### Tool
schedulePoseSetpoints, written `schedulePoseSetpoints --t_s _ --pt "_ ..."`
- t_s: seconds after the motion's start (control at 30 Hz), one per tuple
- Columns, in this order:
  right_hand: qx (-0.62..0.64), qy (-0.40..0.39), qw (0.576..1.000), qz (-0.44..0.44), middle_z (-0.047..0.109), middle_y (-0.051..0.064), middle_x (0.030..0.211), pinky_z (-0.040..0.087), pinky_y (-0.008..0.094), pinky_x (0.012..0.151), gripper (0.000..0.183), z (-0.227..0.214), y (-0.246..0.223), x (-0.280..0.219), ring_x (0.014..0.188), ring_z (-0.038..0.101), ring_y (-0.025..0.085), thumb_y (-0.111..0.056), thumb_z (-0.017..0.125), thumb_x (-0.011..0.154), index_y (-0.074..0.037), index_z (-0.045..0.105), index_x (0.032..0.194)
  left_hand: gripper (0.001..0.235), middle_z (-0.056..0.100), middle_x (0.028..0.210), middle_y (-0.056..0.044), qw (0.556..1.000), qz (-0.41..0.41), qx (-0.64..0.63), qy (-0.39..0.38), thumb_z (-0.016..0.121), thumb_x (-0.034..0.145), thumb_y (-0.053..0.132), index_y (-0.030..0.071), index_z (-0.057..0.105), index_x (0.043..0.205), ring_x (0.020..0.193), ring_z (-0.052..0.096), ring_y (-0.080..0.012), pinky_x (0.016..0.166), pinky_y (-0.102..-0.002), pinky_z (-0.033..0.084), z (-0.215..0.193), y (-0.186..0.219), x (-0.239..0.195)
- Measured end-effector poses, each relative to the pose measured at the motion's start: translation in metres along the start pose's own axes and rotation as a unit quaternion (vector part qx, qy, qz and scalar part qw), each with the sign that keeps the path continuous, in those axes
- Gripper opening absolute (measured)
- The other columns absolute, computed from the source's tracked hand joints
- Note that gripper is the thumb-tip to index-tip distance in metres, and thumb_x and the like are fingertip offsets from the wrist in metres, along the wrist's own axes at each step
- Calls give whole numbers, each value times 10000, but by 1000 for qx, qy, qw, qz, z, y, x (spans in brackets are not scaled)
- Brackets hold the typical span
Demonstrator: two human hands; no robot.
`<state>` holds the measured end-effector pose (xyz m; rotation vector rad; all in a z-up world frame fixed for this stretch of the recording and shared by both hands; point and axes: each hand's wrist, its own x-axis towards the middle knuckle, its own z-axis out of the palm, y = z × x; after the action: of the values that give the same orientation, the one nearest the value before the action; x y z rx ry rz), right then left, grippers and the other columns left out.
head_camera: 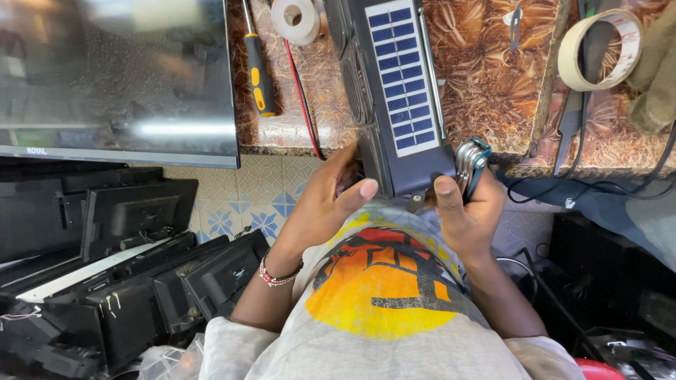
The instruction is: The person uses a blue utility knife to carefully pry open the casing of a black portable solar speaker. They work along the seams to separate the front grille from the main body, then flip the device to inspect the back panel and the solar cells before continuing to work on the front.
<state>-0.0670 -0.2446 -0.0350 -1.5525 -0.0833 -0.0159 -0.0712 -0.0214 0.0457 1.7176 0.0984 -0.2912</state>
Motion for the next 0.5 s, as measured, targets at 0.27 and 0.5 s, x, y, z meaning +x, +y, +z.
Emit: schedulePoseSetpoints --t_s 0.27,0.5 --pt "-15 -17 1000 -13 603 131 613 574 356 625 408 9 -5 3 601 637 174 -319 727 968 51 668 1130 853 537 810 -188 985 63 144 67 762 799 473 -102 549 1392 771 573 -281 733 -428 502 -4 28 2" --pt "-142 10 987 -70 507 79 576 454 293 587 494 13 -40 17 503 462 135 -308 743 1005 112 642 1244 854 538 857 -205 968 138 163 133 795 763 224 -23 472 1513 823 603 -366 759 -429 503 -5 13 -20"
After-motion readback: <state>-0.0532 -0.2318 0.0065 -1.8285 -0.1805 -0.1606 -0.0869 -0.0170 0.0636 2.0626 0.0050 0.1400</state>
